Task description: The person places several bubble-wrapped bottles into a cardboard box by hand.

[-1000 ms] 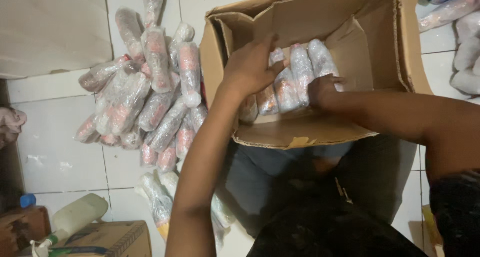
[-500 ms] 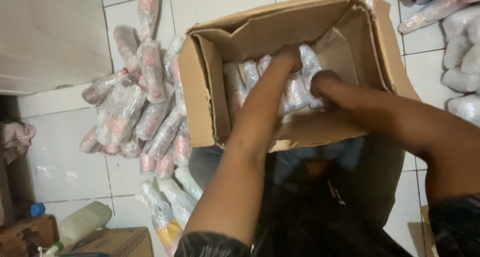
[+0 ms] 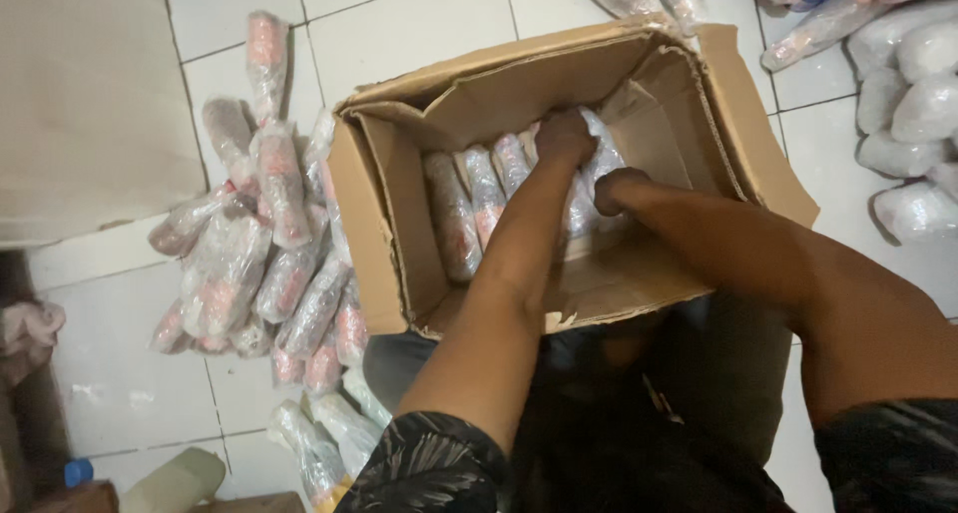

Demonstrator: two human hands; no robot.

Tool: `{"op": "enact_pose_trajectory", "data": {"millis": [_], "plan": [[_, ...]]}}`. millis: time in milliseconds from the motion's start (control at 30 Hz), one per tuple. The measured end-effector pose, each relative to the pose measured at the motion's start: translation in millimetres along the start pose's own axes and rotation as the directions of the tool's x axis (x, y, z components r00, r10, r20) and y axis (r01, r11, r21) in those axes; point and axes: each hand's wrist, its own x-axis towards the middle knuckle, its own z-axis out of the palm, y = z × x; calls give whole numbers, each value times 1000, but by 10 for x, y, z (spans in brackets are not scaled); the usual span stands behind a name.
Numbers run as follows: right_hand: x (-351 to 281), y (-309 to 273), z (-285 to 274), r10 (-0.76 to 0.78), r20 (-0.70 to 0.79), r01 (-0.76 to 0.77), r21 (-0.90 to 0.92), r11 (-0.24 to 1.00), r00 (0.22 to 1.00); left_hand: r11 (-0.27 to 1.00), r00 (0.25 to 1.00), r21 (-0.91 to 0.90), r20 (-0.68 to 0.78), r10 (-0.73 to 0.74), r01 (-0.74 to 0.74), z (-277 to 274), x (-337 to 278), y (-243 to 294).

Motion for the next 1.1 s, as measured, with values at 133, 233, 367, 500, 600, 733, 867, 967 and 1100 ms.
{"op": "enact_pose_trajectory", "data": {"millis": [133, 233, 367, 500, 600, 733, 867, 967, 1100], "plan": [[-143, -1, -99, -88, 21, 90, -101, 991, 996, 992, 1000, 123, 19, 4, -6, 34, 12, 5], [-265, -64, -168, -70, 31, 72, -74, 995, 997, 968, 1000, 251, -30, 7, 1, 88, 48, 42], [-370, -78, -170, 133, -133, -86, 312, 946, 982, 955, 998, 289, 1, -63, 60, 156, 64, 60], [-328, -6, -66, -250, -496, 206, -143, 968, 832, 971, 998, 233, 15, -58, 53, 141, 37, 32], [-588, -482, -363, -92, -191, 52, -200, 978, 977, 972, 996, 232, 89, 6, -27, 110, 110, -43], [-1899, -495, -867, -58, -237, 11, -196, 980, 970, 906, 941, 375, 333, 66, -196, -242, -80, -13], [-2100, 115, -932, -379, -491, 400, -66, 914, 784, 902, 913, 215, 254, 318, -374, -543, -266, 165], [-2492, 545, -874, -159, -678, 446, 273, 852, 718, 924, 932, 128, 92, 350, -359, -671, -456, 310], [-2394, 992, -243, 311, -873, 644, 487, 590, 375, 829, 831, -142, -237, 502, -541, -825, -1216, 726]]}}
